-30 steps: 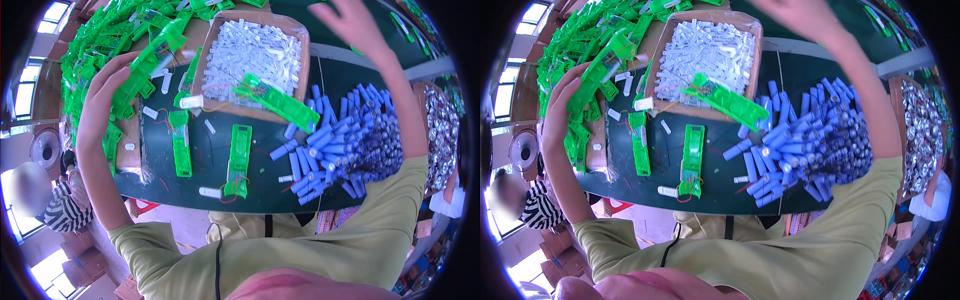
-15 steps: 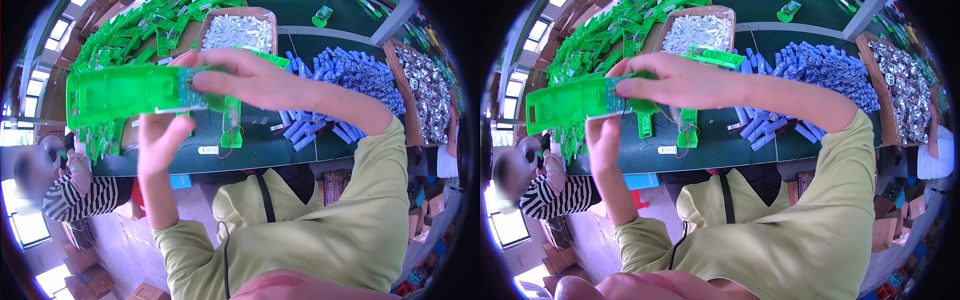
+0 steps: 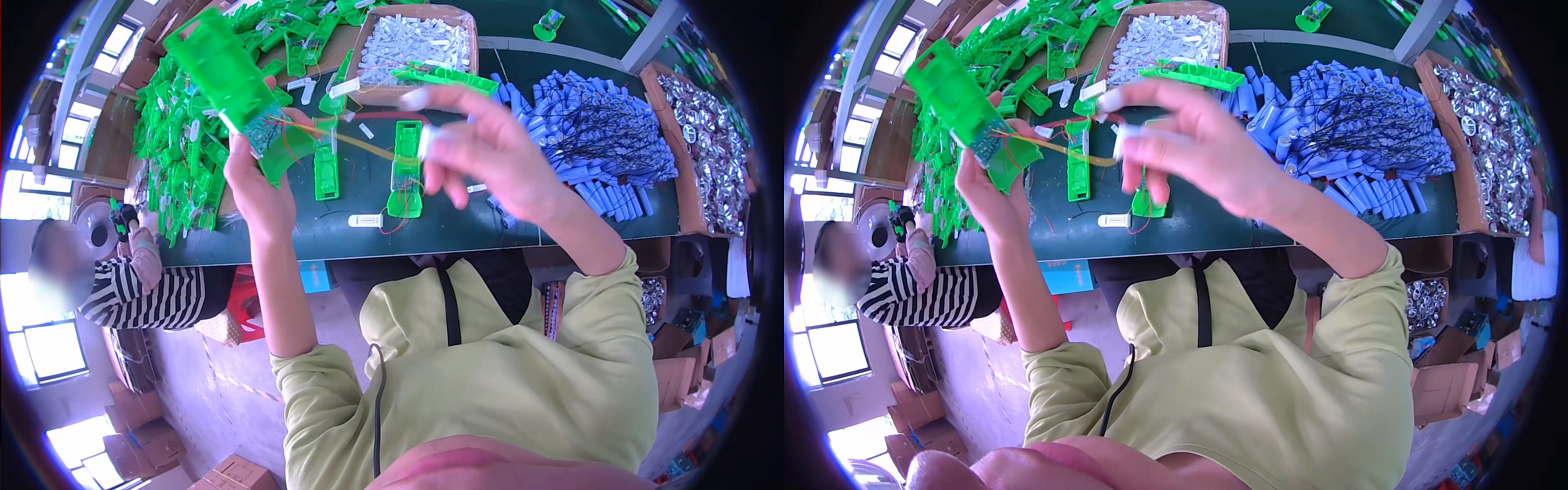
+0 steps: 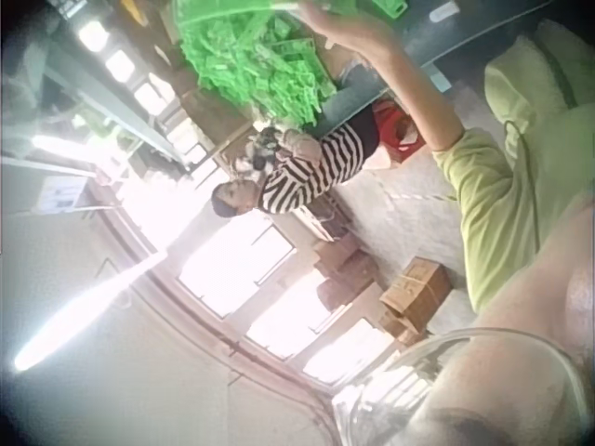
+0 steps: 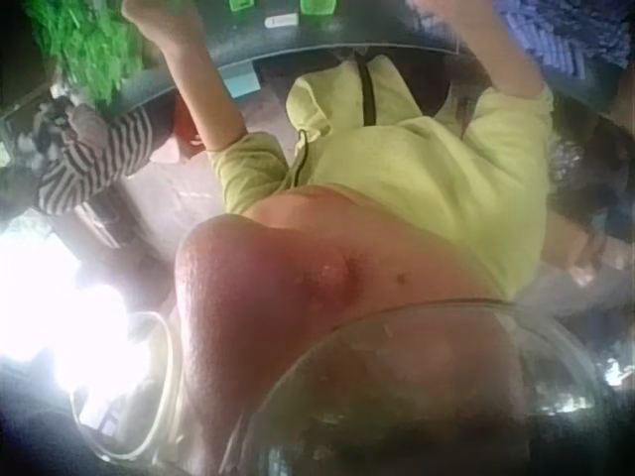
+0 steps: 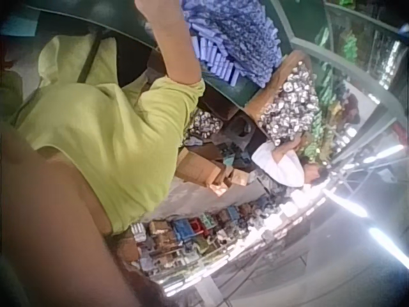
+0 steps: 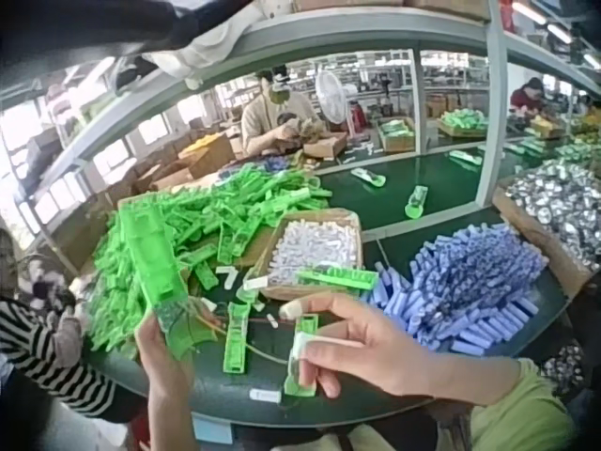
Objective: Assembling plastic housing components with batteries and circuit boards on a factory production line.
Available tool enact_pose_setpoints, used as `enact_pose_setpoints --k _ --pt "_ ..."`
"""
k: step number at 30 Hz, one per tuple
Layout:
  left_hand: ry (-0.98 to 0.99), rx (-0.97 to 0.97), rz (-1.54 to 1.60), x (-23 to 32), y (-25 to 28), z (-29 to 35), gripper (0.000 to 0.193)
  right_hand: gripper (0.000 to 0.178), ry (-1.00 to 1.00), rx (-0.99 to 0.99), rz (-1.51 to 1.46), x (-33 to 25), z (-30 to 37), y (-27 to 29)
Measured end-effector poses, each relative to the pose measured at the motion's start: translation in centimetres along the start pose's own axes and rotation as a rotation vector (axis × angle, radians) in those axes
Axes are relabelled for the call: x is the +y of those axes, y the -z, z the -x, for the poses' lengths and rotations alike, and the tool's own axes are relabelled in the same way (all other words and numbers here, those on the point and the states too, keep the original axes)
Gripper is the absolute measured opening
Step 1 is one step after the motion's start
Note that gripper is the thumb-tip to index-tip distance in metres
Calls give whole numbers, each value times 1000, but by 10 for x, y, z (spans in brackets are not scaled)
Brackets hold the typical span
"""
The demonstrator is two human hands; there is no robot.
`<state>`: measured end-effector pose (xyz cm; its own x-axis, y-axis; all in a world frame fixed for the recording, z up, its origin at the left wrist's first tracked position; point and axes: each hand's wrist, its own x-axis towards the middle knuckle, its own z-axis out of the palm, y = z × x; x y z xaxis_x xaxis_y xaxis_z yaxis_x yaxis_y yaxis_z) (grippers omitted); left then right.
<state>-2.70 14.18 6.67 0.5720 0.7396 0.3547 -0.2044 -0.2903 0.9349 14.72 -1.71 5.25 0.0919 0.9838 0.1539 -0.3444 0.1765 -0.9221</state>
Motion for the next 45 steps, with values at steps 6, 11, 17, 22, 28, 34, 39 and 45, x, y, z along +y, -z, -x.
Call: enact_pose_setpoints --k 6,11,17,22,28,34,39,45 --pt "7 -17 -36 -27 -13 -7 52 25 490 357 455 -27 -32 13" --pt "70 -44 -35 -32 -22 -7 50 25 299 276 288 -51 -31 34" --pt "181 -52 17 -42 -30 6 52 23 712 409 750 -41 -43 50" --pt "237 -265 32 -44 -44 23 55 42 724 102 209 -30 -59 51" --pt "185 -212 29 -51 -50 19 53 61 246 -198 121 -33 -54 60" --pt "-88 -124 -247 -57 -67 16 48 47 378 119 145 -10 -76 61" --pt "-132 -160 -456 -53 -78 18 39 23 609 533 253 16 -99 71" --pt "-275 -49 -657 -69 -89 27 39 16 475 576 -257 17 -104 63"
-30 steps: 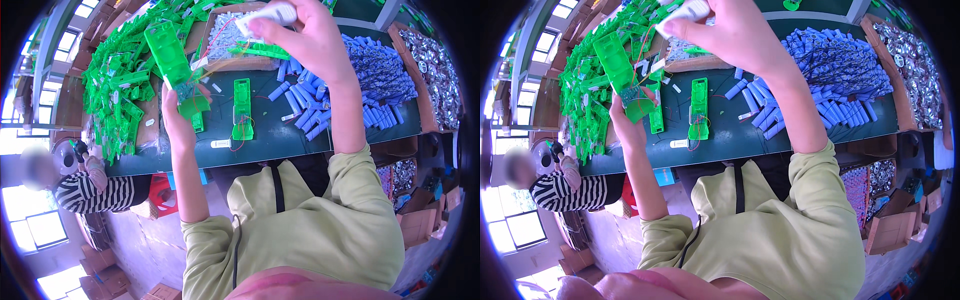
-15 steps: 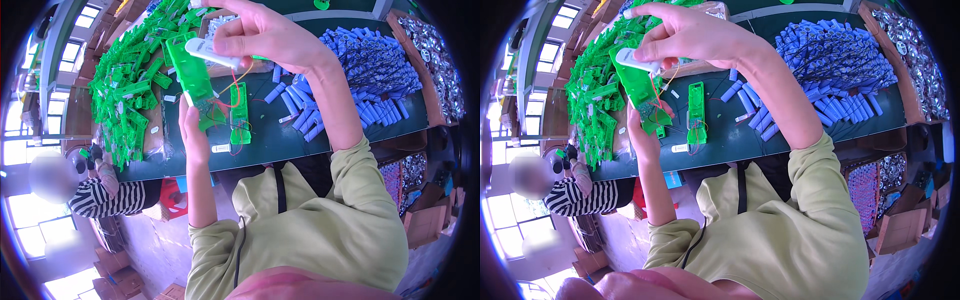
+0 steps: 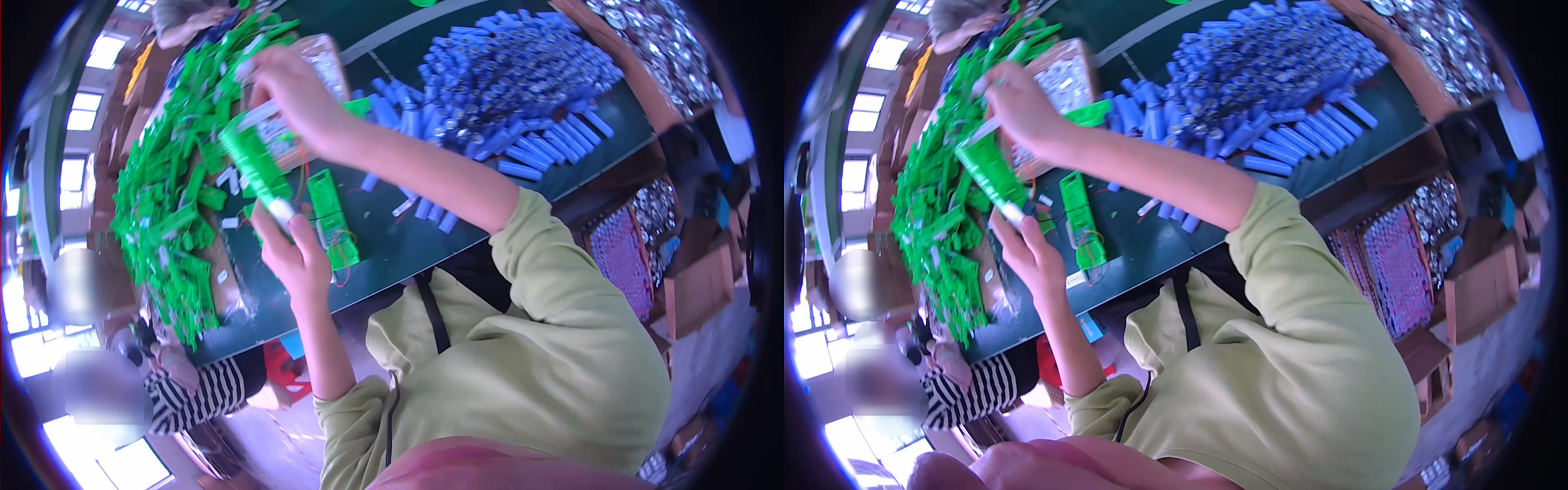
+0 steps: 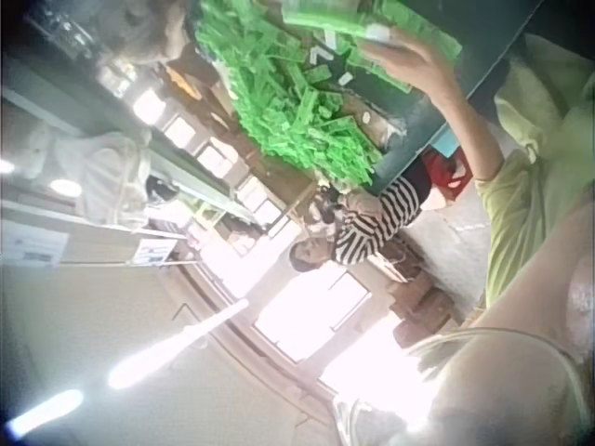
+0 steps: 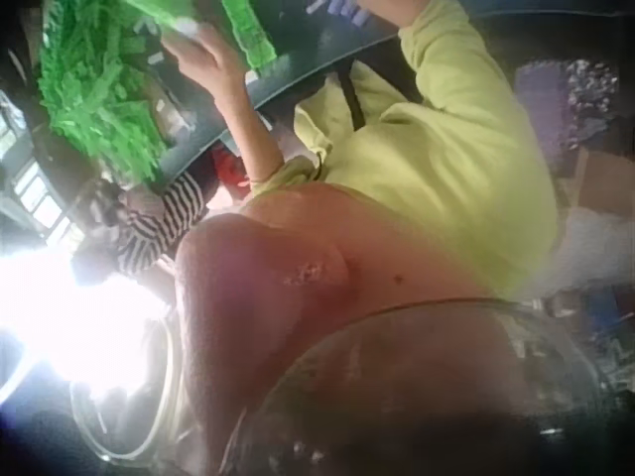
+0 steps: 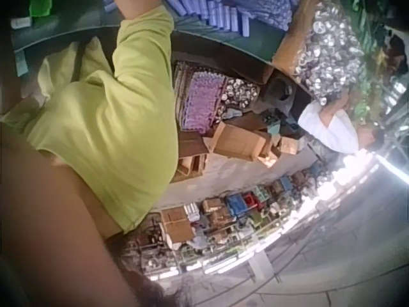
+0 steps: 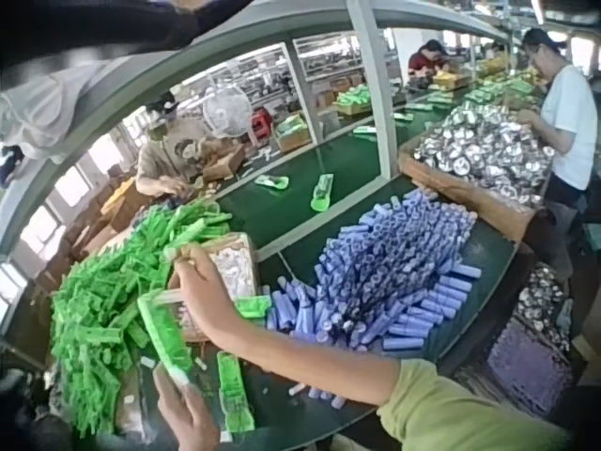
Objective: Assembling plastic housing components with batteries and circuit boards on a factory production line.
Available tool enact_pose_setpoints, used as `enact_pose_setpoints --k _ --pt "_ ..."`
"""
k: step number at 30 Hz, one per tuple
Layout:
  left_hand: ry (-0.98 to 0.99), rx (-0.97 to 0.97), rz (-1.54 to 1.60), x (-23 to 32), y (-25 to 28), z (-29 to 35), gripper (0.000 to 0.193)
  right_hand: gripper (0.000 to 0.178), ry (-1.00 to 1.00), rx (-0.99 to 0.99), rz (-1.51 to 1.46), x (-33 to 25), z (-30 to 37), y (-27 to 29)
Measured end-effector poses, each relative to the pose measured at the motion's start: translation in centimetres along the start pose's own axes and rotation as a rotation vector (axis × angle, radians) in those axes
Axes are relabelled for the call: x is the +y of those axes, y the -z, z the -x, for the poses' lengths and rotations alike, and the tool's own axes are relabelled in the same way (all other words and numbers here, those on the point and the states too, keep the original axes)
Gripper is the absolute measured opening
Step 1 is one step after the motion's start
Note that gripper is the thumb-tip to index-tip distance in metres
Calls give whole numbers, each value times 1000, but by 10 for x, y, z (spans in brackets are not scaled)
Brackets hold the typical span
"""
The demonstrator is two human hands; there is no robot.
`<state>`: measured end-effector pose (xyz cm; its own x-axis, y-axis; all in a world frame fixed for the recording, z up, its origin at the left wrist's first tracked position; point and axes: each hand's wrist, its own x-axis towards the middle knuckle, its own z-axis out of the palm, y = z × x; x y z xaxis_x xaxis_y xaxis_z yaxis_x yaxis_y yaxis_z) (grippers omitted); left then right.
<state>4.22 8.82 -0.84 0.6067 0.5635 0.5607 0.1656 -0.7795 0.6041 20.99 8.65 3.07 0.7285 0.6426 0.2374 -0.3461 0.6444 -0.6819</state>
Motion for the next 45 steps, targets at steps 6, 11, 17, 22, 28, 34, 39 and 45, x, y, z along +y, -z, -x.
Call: enact_pose_setpoints --k 6,11,17,22,28,34,39,45 --pt "72 -130 20 3 -5 -1 42 19 572 181 502 13 -5 3" --pt "398 -232 620 12 21 -6 61 43 32 -541 341 -23 -11 12" --pt "448 -259 1273 11 36 -8 58 34 167 -650 346 -4 8 -3" --pt "498 -235 1246 29 52 -1 60 48 468 -437 798 1 27 -15" --pt "659 -117 1029 4 59 -2 54 60 64 -706 347 18 23 -9" --pt "492 -156 1014 -15 47 13 69 56 -571 -537 -319 -17 32 -12" --pt "394 -197 1000 4 40 5 77 53 -345 -554 227 -40 37 -15" --pt "371 -17 969 5 27 -8 63 52 180 -343 854 -42 38 -19"
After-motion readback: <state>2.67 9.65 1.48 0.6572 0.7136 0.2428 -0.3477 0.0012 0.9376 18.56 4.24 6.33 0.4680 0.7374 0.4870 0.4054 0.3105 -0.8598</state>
